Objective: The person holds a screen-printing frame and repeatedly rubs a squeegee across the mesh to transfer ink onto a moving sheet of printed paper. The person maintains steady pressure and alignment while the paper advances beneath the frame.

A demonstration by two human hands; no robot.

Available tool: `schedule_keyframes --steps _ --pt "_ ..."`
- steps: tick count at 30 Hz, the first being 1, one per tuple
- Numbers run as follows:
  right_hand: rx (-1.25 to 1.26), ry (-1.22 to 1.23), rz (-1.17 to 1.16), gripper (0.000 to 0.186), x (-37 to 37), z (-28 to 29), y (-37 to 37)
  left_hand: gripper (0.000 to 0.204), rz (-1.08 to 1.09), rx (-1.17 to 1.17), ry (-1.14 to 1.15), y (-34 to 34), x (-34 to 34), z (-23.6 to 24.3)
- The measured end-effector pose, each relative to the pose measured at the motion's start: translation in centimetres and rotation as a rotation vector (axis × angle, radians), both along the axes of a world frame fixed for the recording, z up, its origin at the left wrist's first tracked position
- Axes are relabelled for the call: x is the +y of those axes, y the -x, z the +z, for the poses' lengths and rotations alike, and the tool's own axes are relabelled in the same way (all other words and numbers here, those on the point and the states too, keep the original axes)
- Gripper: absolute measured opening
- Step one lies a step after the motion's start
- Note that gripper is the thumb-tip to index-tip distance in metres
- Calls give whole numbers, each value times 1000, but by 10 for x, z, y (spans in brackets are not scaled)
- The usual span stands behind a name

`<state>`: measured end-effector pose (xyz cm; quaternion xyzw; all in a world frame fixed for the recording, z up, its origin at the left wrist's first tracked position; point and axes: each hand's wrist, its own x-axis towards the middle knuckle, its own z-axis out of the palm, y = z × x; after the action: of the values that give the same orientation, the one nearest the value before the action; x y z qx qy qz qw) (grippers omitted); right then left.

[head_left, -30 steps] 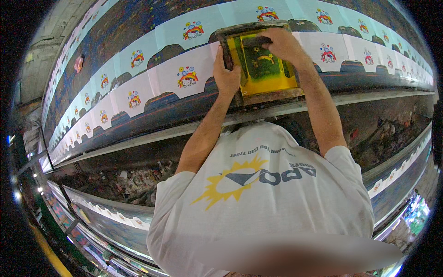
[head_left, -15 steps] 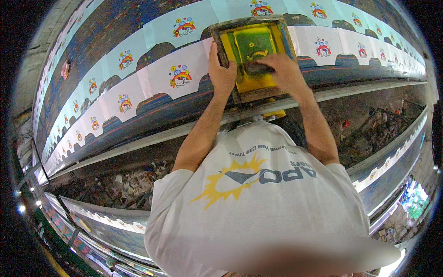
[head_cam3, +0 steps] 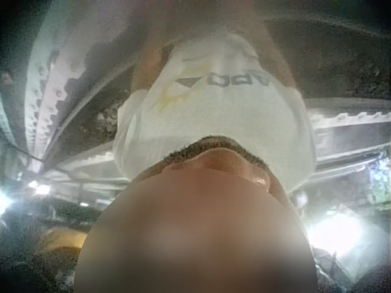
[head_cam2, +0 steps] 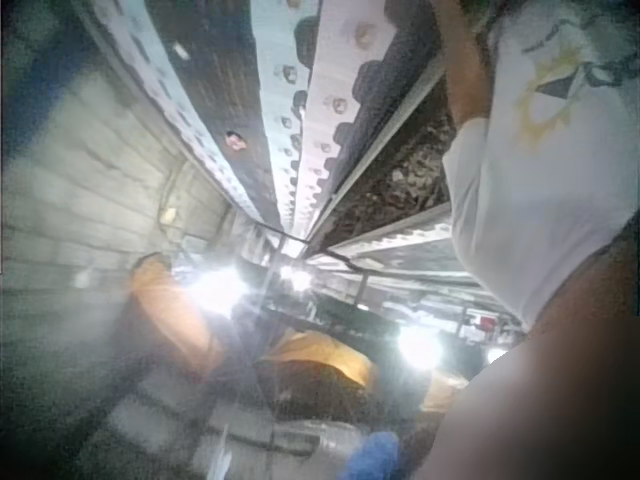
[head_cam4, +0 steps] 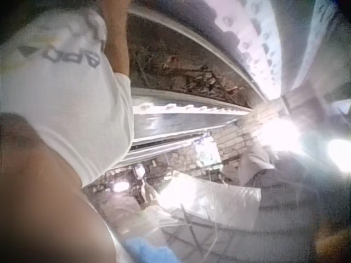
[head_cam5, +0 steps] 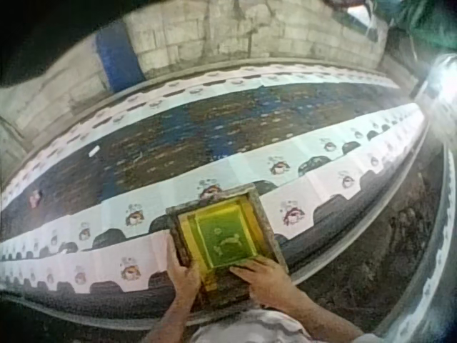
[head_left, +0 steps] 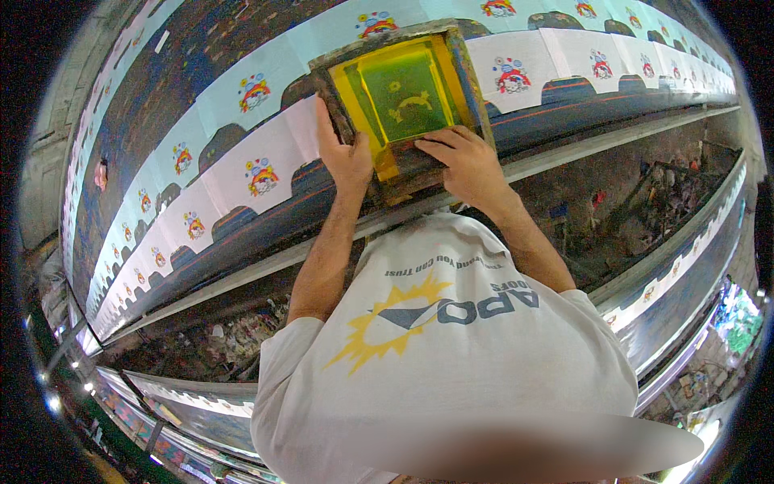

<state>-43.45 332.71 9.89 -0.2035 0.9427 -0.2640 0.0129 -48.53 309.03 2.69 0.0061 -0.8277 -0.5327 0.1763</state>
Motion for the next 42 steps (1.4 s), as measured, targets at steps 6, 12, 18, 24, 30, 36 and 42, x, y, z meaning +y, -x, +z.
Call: schedule_keyframes --steps 6,12,18,24,30,36,42 --pt "81 -24 -40 59 115 -1 13 90 -46 -88 -65 27 121 3" --pt "74 -29 -43 63 198 -4 22 94 -4 -146 -70 39 206 1" --pt "71 8 7 62 211 -5 27 94 9 -225 -61 39 217 4" --pt "3 -12 -2 60 210 -2 33 90 3 -263 -71 44 210 -4" --pt "37 105 14 58 219 4 27 90 2 -277 -102 43 206 -8" --pt "75 -9 13 56 211 -1 26 90 29 -206 34 42 207 -20" --pt "150 -3 -11 56 196 -20 104 91 50 -108 94 42 207 -32"
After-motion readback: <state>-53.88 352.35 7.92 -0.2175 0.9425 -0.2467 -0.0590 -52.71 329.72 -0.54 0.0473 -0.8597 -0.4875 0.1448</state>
